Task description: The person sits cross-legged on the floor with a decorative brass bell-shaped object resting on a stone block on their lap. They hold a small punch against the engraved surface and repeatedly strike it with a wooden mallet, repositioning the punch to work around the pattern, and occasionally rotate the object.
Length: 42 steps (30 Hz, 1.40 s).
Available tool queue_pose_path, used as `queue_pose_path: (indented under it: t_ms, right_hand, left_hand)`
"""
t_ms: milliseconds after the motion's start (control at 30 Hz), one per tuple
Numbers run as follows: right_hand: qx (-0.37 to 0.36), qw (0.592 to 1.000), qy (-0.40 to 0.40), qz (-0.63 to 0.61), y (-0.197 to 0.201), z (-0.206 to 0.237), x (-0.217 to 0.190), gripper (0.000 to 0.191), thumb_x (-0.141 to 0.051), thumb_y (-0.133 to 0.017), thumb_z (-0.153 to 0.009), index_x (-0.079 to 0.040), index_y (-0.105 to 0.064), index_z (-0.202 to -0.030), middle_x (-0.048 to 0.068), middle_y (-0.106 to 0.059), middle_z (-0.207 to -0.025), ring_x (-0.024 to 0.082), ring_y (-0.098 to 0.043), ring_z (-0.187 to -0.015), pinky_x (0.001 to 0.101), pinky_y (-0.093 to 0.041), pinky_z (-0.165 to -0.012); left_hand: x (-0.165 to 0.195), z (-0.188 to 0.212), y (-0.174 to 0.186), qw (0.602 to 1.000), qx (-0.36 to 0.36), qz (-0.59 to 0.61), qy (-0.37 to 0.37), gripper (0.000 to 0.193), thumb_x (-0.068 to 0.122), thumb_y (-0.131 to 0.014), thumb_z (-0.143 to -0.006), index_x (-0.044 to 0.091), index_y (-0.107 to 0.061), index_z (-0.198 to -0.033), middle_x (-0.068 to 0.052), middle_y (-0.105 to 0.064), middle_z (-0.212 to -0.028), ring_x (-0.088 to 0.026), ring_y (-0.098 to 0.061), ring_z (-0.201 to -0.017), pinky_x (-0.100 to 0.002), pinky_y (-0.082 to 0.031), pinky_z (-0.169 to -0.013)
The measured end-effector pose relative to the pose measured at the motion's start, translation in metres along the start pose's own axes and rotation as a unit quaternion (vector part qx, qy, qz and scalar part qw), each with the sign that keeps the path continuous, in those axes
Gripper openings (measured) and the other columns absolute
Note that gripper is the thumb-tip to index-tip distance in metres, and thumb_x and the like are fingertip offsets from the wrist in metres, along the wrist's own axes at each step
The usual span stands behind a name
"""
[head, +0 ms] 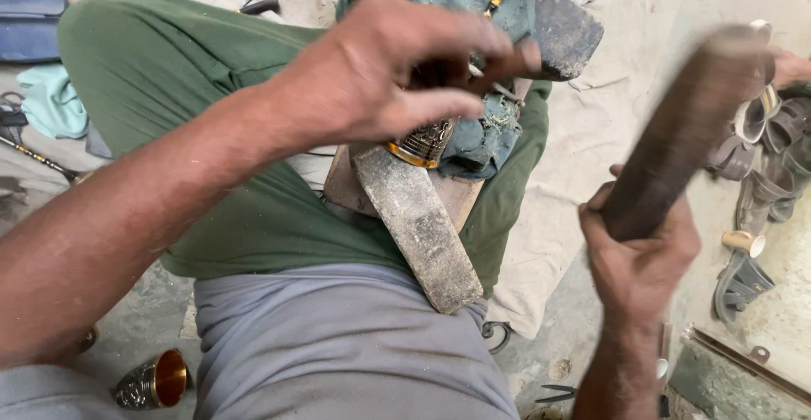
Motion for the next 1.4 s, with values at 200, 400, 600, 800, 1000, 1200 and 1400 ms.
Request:
queue_pose_path:
  t_ms: [200, 400, 600, 800, 1000, 1200, 1400]
  right_hand:
    - [-0.086, 0.963, -0.161, -0.196, -0.063, 0.011, 0.003, 0.039, 0.013, -0.069, -0.080, 0.003, -0.063, -0.118, 0.009, -0.073, -0.108, 0.012, -0.066, -0.087, 0.0269, -0.056, -0.074]
    - [-0.208, 0.876, -0.143, -0.411, -0.113, -0.011, -0.012, 0.046, 0.017, -0.065, -0.072, 0.004, -0.062, -0.116, 0.018, -0.064, -0.142, 0.016, -0.072, -0.111, 0.0290, -0.063, -0.086]
    - [-0.238, 0.836, -0.182, -0.460, -0.117, -0.020, -0.011, 0.049, 0.018, -0.068, -0.069, 0.007, -0.062, -0.117, 0.023, -0.061, -0.147, 0.022, -0.069, -0.118, 0.0325, -0.062, -0.092]
    - [-0.157, 0.899, -0.182, -0.365, -0.081, -0.012, -0.003, 0.050, 0.015, -0.072, -0.075, 0.005, -0.062, -0.123, 0.023, -0.071, -0.125, 0.029, -0.074, -0.115, 0.0387, -0.062, -0.098]
    - [-0.073, 0.903, -0.183, -0.383, -0.030, -0.015, 0.004, 0.044, 0.017, -0.069, -0.084, 0.004, -0.056, -0.124, 0.023, -0.071, -0.115, 0.030, -0.073, -0.106, 0.0413, -0.062, -0.093]
    - [-0.033, 0.941, -0.117, -0.315, 0.011, -0.009, -0.004, 0.033, 0.009, -0.074, -0.097, 0.003, -0.058, -0.125, 0.018, -0.071, -0.094, 0.026, -0.074, -0.086, 0.0392, -0.065, -0.079]
    - [-0.087, 0.990, -0.108, 0.005, 0.022, -0.017, -0.024, 0.038, -0.003, -0.087, -0.088, 0.006, -0.062, -0.114, 0.014, -0.071, -0.088, 0.020, -0.071, -0.078, 0.0340, -0.059, -0.072]
  left_hand:
    - [-0.024, 0.042, 0.019, 0.984, 0.002, -0.087, 0.153, 0.047, 0.013, -0.084, -0.090, 0.008, -0.068, -0.134, -0.008, -0.075, -0.100, -0.014, -0.072, -0.084, -0.030, -0.060, -0.075]
    - [-0.032, 0.069, 0.004, 0.982, 0.023, -0.071, 0.172, 0.043, 0.015, -0.087, -0.087, 0.005, -0.070, -0.125, -0.008, -0.073, -0.101, -0.014, -0.070, -0.079, -0.029, -0.059, -0.067]
    - [-0.009, 0.065, 0.002, 0.984, 0.022, -0.135, 0.114, 0.039, 0.014, -0.087, -0.093, 0.004, -0.071, -0.126, -0.009, -0.072, -0.103, -0.014, -0.068, -0.086, -0.030, -0.057, -0.073]
    - [-0.016, 0.037, 0.000, 0.979, 0.072, 0.022, 0.191, 0.036, 0.015, -0.086, -0.098, 0.005, -0.068, -0.127, -0.009, -0.071, -0.099, -0.012, -0.067, -0.088, -0.029, -0.059, -0.077]
    - [-0.014, 0.006, -0.009, 0.995, 0.035, 0.007, 0.098, 0.044, 0.011, -0.084, -0.091, 0.007, -0.063, -0.130, -0.007, -0.073, -0.095, -0.012, -0.072, -0.084, -0.030, -0.060, -0.074]
    - [-0.010, -0.006, -0.016, 0.994, -0.018, -0.045, 0.099, 0.045, 0.011, -0.084, -0.090, 0.007, -0.063, -0.129, -0.009, -0.071, -0.081, -0.018, -0.072, -0.074, -0.034, -0.055, -0.064]
    - [-0.005, -0.012, -0.019, 0.995, -0.055, -0.088, -0.002, 0.043, 0.011, -0.086, -0.093, 0.009, -0.063, -0.129, -0.008, -0.071, -0.085, -0.022, -0.073, -0.077, -0.038, -0.054, -0.067]
Point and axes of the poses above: each hand's wrist, its own z-axis away from the middle knuckle, its own y-axis out of the back of the hand, x = y × z, the point moved 4 cm from there along -z, towards the middle knuckle
